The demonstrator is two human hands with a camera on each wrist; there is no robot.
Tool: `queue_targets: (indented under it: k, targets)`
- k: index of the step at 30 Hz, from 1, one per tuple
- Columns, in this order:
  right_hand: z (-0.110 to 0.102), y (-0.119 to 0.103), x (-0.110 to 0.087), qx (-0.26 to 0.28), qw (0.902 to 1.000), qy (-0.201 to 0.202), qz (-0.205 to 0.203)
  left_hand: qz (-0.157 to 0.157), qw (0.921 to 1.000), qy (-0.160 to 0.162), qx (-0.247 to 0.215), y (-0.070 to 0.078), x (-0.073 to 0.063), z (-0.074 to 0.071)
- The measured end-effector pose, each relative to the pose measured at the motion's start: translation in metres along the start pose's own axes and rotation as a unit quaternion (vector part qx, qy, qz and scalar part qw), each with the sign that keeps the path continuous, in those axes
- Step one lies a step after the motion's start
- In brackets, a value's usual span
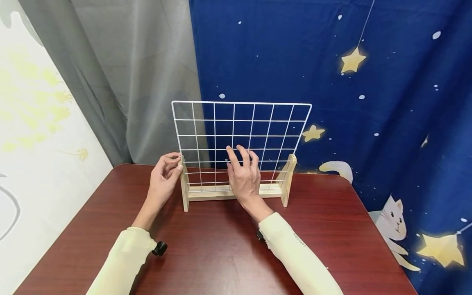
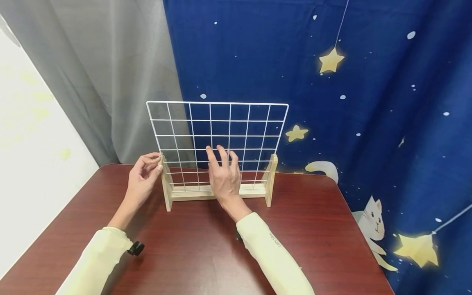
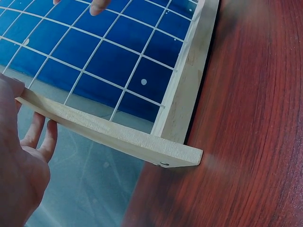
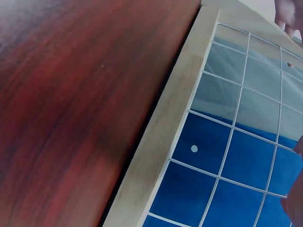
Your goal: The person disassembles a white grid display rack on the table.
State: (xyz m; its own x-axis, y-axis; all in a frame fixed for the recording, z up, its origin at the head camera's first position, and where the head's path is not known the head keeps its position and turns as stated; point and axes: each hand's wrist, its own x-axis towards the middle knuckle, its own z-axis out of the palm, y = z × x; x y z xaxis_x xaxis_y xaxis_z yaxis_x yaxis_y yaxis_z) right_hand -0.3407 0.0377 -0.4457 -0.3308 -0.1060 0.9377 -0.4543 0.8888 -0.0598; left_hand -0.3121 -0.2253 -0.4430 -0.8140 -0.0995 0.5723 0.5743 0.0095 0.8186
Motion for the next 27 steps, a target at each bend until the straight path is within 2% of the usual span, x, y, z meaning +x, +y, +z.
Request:
queue_targets:
  k: [9,18,27]
  targets:
    - [0.0,0.0016,0.0046,0.006,0.9996,0.026,-0.004,-0.003,1.0,-0.001,0.006,-0.0004,-0.0016,0.0007]
    - [-0.0002,0.0026,0.0083,0.006,0.9997,0.02,-0.01,0.009,0.9998,-0.007,0.018,-0.0005,-0.0017,-0.0021]
    - [-0.0004,0.0042,0.0101,0.012,0.9996,0.02,-0.013,0.014,0.9985,-0.018,0.049,0.0015,-0.0022,-0.0024]
